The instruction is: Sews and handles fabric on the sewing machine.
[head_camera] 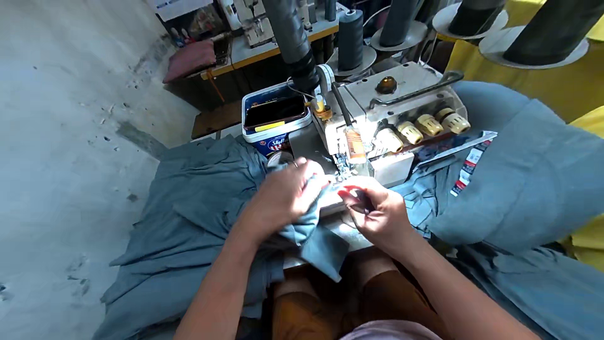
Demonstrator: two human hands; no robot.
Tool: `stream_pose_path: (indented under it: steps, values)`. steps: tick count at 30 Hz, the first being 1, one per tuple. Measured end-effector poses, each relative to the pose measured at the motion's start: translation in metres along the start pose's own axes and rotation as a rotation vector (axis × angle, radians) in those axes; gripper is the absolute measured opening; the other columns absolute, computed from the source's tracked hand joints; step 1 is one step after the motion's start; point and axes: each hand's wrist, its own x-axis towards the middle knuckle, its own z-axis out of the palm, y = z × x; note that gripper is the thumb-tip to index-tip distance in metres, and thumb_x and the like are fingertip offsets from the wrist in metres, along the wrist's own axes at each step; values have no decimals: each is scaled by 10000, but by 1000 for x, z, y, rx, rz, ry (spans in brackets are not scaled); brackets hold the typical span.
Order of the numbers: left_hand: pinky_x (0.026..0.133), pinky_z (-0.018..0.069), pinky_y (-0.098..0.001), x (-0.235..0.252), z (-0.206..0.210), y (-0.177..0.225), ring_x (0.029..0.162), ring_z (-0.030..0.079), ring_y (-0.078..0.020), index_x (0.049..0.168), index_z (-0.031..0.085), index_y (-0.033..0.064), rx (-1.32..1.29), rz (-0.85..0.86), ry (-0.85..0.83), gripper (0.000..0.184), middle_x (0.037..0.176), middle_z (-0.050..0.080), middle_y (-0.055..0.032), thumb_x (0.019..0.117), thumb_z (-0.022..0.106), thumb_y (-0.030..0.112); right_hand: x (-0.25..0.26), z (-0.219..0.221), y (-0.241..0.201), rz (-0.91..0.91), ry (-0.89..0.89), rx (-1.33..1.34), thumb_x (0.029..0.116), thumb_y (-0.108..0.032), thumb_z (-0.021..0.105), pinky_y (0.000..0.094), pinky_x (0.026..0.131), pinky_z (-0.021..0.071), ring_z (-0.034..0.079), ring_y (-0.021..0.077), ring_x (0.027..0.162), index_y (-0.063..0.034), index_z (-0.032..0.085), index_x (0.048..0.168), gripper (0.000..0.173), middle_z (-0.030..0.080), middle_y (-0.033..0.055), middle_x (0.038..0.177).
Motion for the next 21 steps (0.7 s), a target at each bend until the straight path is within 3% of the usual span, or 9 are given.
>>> stream_pose_path:
  steps: [2,5,10,18,21]
  values:
    - [722,550,-321,17,-14,-11,795,642,-133,1072,687,7,-44,-43,116,167,945,685,-98,997,597,126,-4,5,8,59,-1,-99,916,-156,653,267,629,544,667,145,675,28,733,1053,243,739,114,837]
    - [732,509,-279,43,-29,-24,783,599,-78,1131,657,7,-112,-105,241,226,940,661,-77,1028,555,180,-17,9,16,85,-24,-142,907,-88,616,323,711,602,741,191,795,50,723,1136,288,771,132,957]
    - [706,470,-188,68,-35,-29,751,562,5,1128,644,43,-175,-97,262,197,897,633,-3,1041,542,188,-27,11,22,56,8,-97,939,-88,597,236,712,572,715,130,772,37,743,1087,242,765,125,933]
    - [686,464,-203,79,-35,-26,725,557,-6,1124,641,62,-185,-119,215,178,855,617,10,1043,543,188,-28,15,25,29,42,-76,943,-87,606,209,739,562,712,117,783,42,745,1072,230,765,129,934]
    - [749,485,-235,75,-33,-28,792,583,-32,1127,655,45,-164,-59,168,199,916,643,-21,1045,539,183,-28,15,26,19,34,-73,939,-78,609,204,747,557,709,116,788,42,744,1081,231,764,131,943]
